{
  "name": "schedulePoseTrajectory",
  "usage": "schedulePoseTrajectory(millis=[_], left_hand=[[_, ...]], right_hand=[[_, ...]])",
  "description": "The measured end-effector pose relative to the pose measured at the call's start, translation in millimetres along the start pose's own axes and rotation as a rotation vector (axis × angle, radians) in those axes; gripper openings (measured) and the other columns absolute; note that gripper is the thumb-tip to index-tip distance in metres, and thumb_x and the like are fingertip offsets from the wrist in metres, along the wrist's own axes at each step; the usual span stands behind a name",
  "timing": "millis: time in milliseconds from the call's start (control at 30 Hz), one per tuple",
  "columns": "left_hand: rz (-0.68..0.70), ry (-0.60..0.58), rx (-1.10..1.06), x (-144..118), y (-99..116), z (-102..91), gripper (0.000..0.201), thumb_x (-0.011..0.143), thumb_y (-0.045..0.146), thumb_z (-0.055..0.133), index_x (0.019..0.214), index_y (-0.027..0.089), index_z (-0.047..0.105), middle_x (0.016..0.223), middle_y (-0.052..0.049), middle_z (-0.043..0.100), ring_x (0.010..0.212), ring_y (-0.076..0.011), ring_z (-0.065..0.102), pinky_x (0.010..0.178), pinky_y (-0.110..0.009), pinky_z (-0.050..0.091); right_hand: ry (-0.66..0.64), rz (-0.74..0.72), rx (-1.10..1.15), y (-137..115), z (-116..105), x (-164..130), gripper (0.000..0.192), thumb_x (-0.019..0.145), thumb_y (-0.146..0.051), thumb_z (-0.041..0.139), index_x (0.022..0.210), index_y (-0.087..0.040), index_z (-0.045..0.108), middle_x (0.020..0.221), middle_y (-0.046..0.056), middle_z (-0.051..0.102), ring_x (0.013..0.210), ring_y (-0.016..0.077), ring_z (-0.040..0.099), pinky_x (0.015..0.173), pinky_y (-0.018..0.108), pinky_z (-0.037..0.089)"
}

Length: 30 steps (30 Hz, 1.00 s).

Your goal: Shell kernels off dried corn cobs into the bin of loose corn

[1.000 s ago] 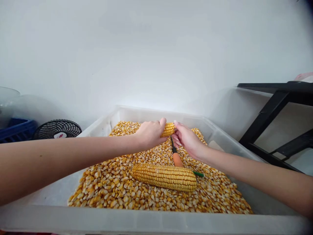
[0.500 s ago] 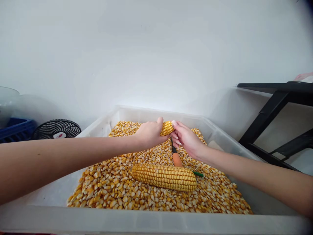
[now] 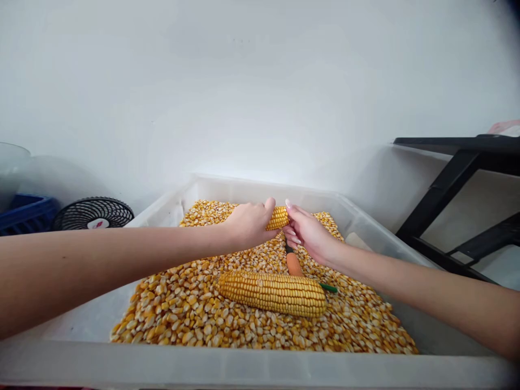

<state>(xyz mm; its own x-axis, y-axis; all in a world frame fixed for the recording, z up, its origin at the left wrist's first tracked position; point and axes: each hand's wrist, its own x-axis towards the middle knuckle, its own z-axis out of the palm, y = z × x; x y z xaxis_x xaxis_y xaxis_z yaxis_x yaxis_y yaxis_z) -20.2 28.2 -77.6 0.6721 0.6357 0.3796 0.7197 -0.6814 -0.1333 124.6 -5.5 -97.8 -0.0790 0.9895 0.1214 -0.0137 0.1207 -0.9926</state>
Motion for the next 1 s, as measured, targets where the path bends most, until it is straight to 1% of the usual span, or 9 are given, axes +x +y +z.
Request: schedulePoseTrajectory(millis=[100,200,267,367,467,567,667,867,1000], left_hand=[[-0.028,-0.018,-0.025,0,-1,-0.1,0.046,0.076,0.054,0.037,0.098,0.015,0.039,0.069,-0.007,0.062,0.061,-0.0216,0.059,0.044,-0.027,0.028],[-0.065,-0.027,-0.039,2,-2,-1.4,0.049,0.075,0.057,0.036,0.100,0.015,0.038,0.070,-0.007,0.062,0.061,-0.0218,0.058,0.045,-0.027,0.030],[-0.077,-0.034,-0.039,2,-3,-2.8,0.051,0.075,0.057,0.034,0.101,0.014,0.038,0.072,-0.008,0.061,0.062,-0.0219,0.058,0.046,-0.028,0.031],[-0.066,-0.045,-0.036,2,-2,-3.6,0.052,0.076,0.056,0.032,0.103,0.013,0.038,0.072,-0.010,0.061,0.062,-0.0214,0.057,0.049,-0.029,0.033],[-0.021,-0.055,-0.059,1,-1,-2.7,0.051,0.077,0.055,0.030,0.104,0.012,0.038,0.070,-0.010,0.061,0.060,-0.0210,0.056,0.048,-0.029,0.032],[0.013,-0.057,-0.092,1,-2,-2.5,0.050,0.077,0.055,0.031,0.103,0.013,0.038,0.068,-0.009,0.061,0.057,-0.0206,0.055,0.045,-0.029,0.030],[0.014,-0.057,-0.118,1,-4,-4.2,0.047,0.077,0.054,0.033,0.100,0.013,0.038,0.064,-0.008,0.060,0.054,-0.0190,0.054,0.043,-0.028,0.027],[0.000,-0.039,-0.203,2,-8,-6.7,0.044,0.076,0.054,0.038,0.096,0.015,0.038,0.067,-0.006,0.060,0.054,-0.0166,0.053,0.043,-0.026,0.026],[-0.015,0.030,-0.263,4,-10,-10.7,0.041,0.074,0.052,0.041,0.095,0.017,0.039,0.072,-0.005,0.060,0.057,-0.0147,0.053,0.046,-0.026,0.028]], right_hand=[[-0.038,0.010,0.012,-1,-2,1,0.036,0.078,-0.054,0.042,0.068,-0.020,0.035,0.047,-0.009,0.031,0.035,0.0051,0.027,0.035,0.019,0.027],[-0.085,0.004,0.032,-5,-4,3,0.032,0.078,-0.051,0.045,0.071,-0.021,0.037,0.050,-0.008,0.034,0.036,0.0051,0.030,0.036,0.019,0.030],[-0.099,0.039,0.032,-7,-5,4,0.032,0.079,-0.052,0.042,0.072,-0.020,0.038,0.050,-0.007,0.037,0.037,0.0061,0.032,0.037,0.020,0.031],[-0.095,0.086,-0.030,-9,-8,7,0.041,0.078,-0.059,0.034,0.070,-0.020,0.041,0.048,-0.005,0.039,0.037,0.0077,0.036,0.036,0.022,0.032],[-0.045,0.022,-0.120,-5,-11,9,0.038,0.075,-0.058,0.044,0.070,-0.020,0.042,0.044,-0.006,0.037,0.036,0.0075,0.035,0.035,0.021,0.031],[-0.030,-0.025,-0.122,-1,-11,9,0.031,0.074,-0.051,0.050,0.074,-0.021,0.041,0.043,-0.009,0.035,0.036,0.0071,0.034,0.035,0.020,0.031],[-0.052,-0.034,-0.083,-2,-11,7,0.028,0.077,-0.048,0.049,0.075,-0.022,0.039,0.045,-0.009,0.035,0.036,0.0061,0.033,0.036,0.019,0.031],[-0.080,-0.045,-0.065,-11,-11,4,0.027,0.078,-0.046,0.048,0.075,-0.021,0.038,0.047,-0.010,0.027,0.036,0.0043,0.027,0.035,0.018,0.029],[-0.161,-0.070,-0.092,-22,-16,7,0.029,0.079,-0.050,0.044,0.077,-0.022,0.040,0.048,-0.008,0.033,0.036,0.0059,0.032,0.035,0.020,0.032]])
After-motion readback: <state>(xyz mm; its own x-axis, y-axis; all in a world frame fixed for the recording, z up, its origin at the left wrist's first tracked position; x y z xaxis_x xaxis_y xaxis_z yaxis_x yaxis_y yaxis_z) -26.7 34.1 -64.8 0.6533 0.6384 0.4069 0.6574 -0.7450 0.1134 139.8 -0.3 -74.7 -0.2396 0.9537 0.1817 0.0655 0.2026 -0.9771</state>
